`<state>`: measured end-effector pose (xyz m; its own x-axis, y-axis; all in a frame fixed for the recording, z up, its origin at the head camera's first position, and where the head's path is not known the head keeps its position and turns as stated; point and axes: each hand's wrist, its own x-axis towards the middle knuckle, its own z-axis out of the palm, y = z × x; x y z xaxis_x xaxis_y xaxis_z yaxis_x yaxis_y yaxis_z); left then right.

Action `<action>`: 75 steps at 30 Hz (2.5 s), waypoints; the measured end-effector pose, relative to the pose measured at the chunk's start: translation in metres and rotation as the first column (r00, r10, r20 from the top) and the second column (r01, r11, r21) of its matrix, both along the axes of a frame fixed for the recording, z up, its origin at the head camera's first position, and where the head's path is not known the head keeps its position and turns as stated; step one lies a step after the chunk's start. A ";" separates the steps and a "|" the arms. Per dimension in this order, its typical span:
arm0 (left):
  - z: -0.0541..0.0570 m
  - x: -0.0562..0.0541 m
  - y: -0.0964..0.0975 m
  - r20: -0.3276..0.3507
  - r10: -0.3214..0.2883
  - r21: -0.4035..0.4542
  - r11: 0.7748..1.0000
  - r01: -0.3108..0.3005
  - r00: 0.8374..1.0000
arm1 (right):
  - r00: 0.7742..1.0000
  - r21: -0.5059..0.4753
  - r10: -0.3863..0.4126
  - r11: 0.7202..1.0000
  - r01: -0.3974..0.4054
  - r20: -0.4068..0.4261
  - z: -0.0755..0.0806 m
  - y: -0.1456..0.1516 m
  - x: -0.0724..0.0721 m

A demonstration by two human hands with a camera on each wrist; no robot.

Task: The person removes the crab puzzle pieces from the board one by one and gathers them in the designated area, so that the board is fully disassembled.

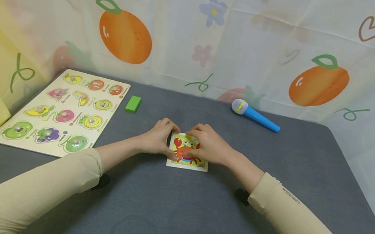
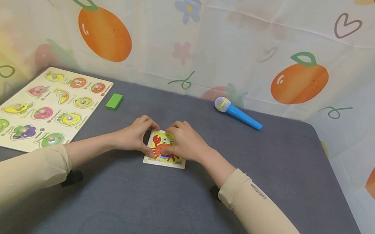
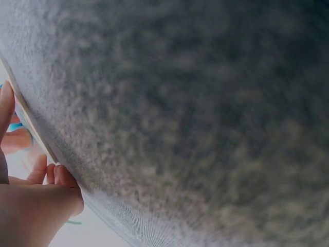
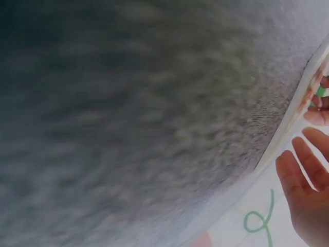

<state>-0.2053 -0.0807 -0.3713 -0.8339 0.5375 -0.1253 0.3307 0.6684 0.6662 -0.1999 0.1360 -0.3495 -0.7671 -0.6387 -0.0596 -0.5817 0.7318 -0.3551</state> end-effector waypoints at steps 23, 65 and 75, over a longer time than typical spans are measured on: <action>-0.002 -0.001 -0.007 -0.043 0.020 -0.024 0.999 -0.021 0.999 | 0.992 -0.124 -0.066 0.989 0.079 0.105 -0.007 -0.017 -0.018; -0.006 0.003 -0.016 -0.113 -0.105 -0.106 0.990 0.093 0.988 | 0.981 -0.103 -0.108 0.987 0.126 0.162 -0.010 -0.020 -0.014; -0.008 0.003 -0.016 -0.110 -0.099 -0.109 0.990 0.087 0.989 | 0.986 -0.079 -0.095 0.991 0.106 0.134 -0.010 -0.019 -0.015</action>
